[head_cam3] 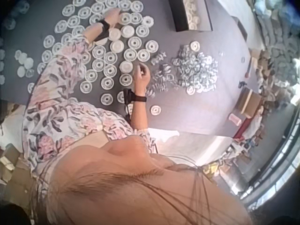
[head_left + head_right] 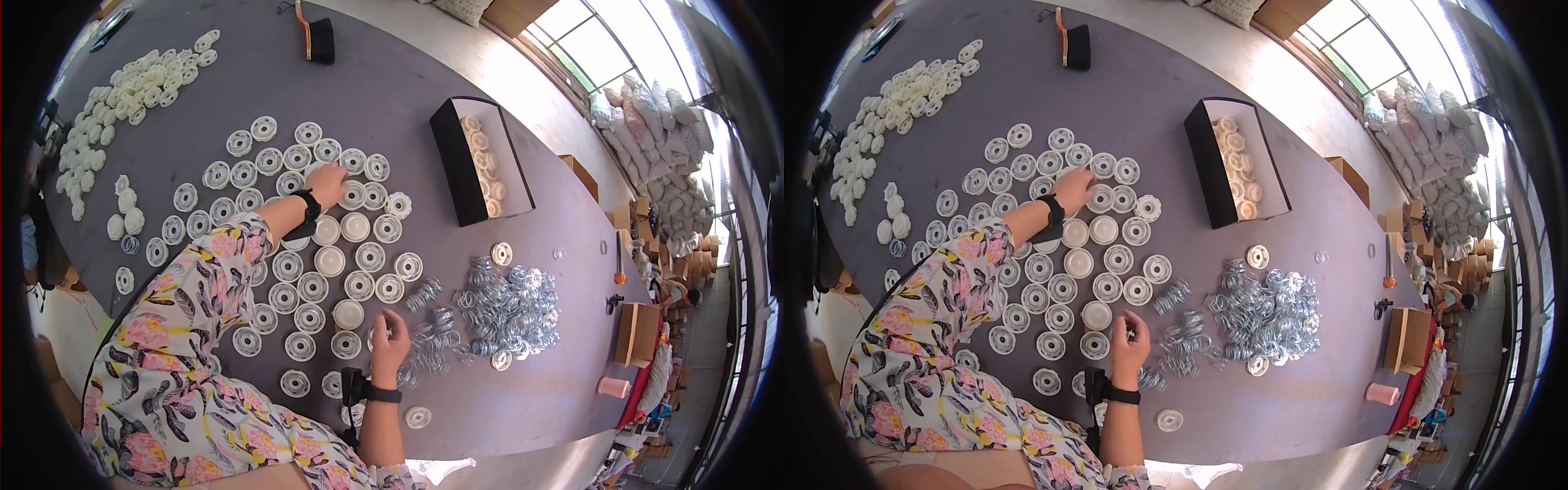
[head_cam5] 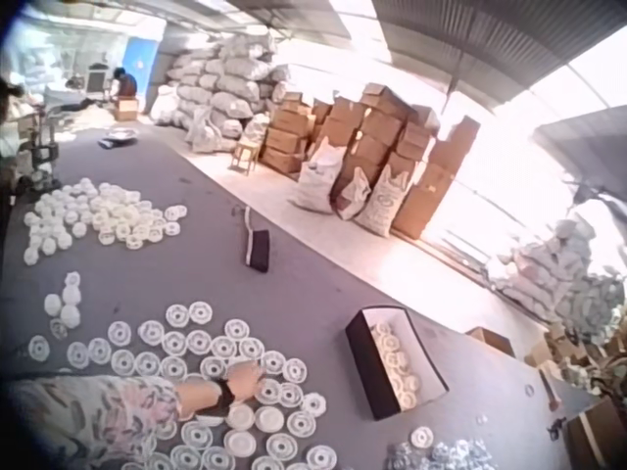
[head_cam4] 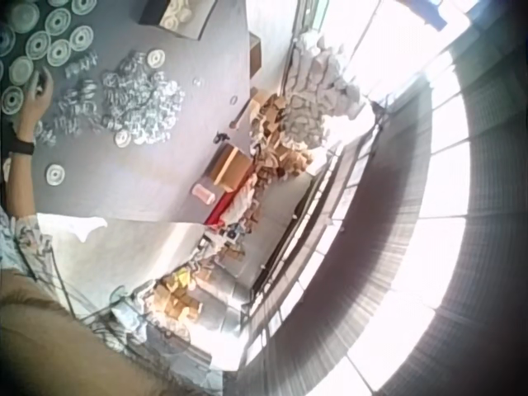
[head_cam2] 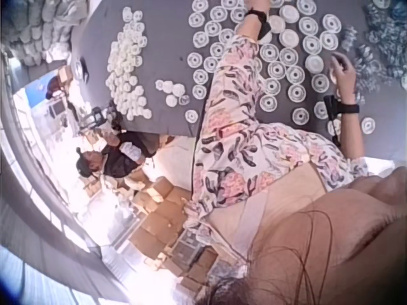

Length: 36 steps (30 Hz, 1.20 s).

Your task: Assembling small plastic rings and metal springs on a production table.

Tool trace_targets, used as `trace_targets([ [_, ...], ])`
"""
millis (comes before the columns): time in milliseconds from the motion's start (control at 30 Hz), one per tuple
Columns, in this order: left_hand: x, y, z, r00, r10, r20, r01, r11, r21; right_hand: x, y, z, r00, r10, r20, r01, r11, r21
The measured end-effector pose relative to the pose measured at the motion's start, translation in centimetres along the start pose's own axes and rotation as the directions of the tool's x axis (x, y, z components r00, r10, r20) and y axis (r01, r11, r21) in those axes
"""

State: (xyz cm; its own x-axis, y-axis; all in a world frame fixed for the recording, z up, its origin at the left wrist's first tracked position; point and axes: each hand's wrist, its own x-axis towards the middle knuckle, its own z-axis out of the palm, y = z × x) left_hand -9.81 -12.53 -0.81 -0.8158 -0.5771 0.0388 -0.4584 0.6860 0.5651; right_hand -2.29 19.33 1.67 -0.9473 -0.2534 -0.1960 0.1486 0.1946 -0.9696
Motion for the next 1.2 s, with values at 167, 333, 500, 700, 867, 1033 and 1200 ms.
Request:
trace_targets([
  [167,1.1,-3.2,-2.2,0.983,0.161,-0.089,-0.133,0.956,0.262,-0.3,0.1,0.4,0.994,-0.105,-0.023,0.105,0.994,-0.025],
  [333,0.3,-3.1,-3.1,0.995,0.093,0.025,-0.095,0.903,0.419,-0.6,0.5,0.6,0.995,0.093,0.024,-0.095,0.985,0.144],
  [500,0.9,-3.1,-3.0,1.000,0.003,0.009,-0.006,0.904,0.428,-1.2,0.3,1.0,0.935,0.325,0.138,-0.351,0.807,0.475],
  [700,1.1,-2.0,-2.7,1.000,-0.003,0.025,-0.009,0.884,0.468,-3.4,2.9,0.8,0.872,0.395,0.289,-0.486,0.632,0.604],
  [867,-0.5,-2.3,-4.5,0.997,0.023,-0.076,0.018,0.869,0.495,-5.5,3.2,1.5,0.800,0.434,0.414,-0.598,0.515,0.615],
  [1033,-4.4,-2.2,-4.4,0.970,0.014,-0.244,-0.012,1.000,0.009,-5.7,2.5,1.3,0.810,0.390,0.437,-0.584,0.473,0.660],
  [1200,-18.3,-1.5,-6.9,0.968,0.061,0.244,0.097,0.804,-0.586,-7.8,2.2,0.5,0.826,0.292,0.482,-0.558,0.538,0.631],
])
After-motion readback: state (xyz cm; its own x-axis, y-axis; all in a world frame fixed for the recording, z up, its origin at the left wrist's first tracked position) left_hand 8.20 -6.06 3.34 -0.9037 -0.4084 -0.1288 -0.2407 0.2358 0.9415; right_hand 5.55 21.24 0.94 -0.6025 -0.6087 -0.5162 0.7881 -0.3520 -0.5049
